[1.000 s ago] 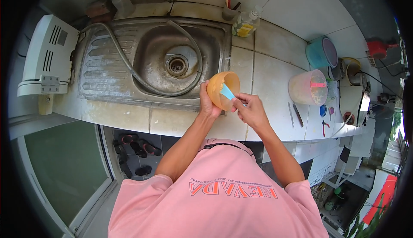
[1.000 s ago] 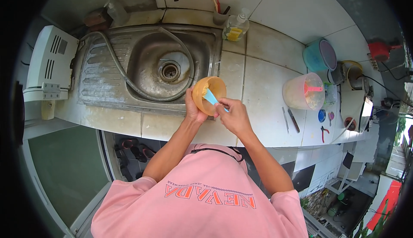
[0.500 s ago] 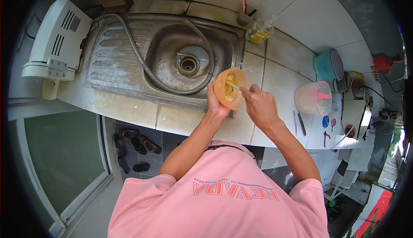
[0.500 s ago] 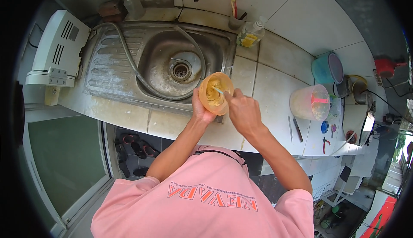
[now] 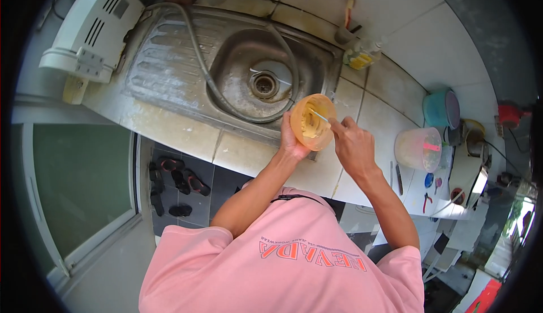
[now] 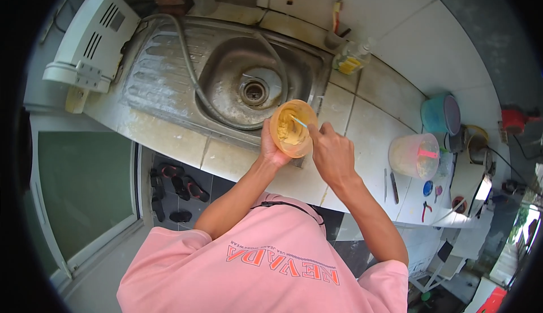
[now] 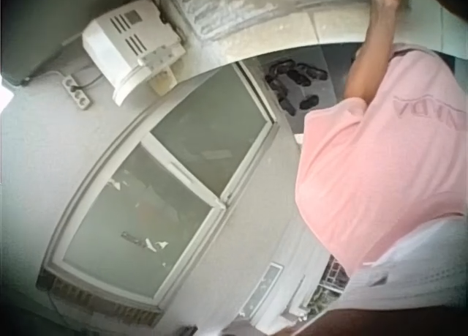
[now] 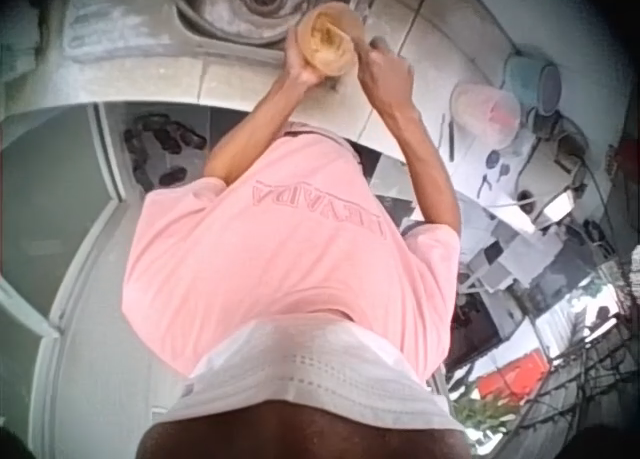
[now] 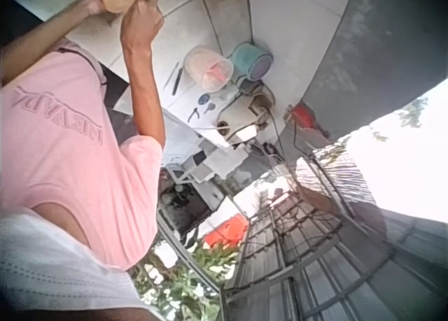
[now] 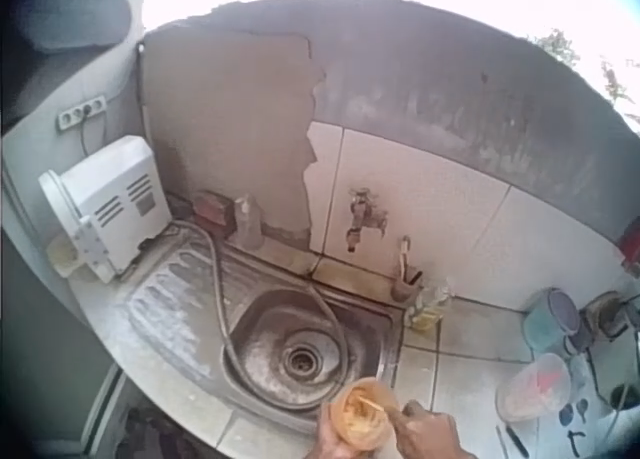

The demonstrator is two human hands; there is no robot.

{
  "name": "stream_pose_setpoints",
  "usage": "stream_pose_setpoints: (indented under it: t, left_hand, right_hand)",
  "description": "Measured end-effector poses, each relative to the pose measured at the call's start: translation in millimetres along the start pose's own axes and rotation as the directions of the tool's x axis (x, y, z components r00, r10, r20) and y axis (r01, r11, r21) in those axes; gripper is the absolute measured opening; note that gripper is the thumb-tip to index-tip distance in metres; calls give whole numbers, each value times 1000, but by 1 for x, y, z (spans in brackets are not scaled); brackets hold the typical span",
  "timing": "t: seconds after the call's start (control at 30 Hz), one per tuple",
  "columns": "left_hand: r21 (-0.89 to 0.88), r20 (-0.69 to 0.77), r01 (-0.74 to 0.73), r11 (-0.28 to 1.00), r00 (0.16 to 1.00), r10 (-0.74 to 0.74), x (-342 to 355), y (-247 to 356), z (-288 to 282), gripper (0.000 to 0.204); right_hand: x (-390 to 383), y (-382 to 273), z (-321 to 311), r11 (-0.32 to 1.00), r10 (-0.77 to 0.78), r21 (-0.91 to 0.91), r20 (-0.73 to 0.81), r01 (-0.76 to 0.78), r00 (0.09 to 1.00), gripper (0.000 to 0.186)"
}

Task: Mixing dental plaster and pouring it onto a dental impression tray to create a model.

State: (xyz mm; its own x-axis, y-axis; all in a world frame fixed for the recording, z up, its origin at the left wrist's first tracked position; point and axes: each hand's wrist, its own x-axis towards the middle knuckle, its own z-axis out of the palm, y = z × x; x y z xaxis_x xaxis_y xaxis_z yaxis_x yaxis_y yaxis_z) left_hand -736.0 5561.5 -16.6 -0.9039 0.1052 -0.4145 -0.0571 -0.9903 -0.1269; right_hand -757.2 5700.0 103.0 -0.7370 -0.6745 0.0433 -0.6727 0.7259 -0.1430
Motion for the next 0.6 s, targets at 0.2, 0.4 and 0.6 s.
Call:
stream_pose_setpoints:
  t: [0.2,0.4,0.6]
  left_hand:
    - [-93,-67,11,996,998,-17,-2,-6,-7,44]
    - [-128,19,-141,982,989,145,-12,-8,-20,45]
    - [-135,-46,-283,950,959,279,-40,-36,-9,40]
  right_hand:
    - [8,-15,-8,999,41,29,-25,-40,999,24]
    - [1,-25,-11,981,-161,141,182,137,970,19]
    - [-12,-16,-21,930,-342,196,155,310,927,20]
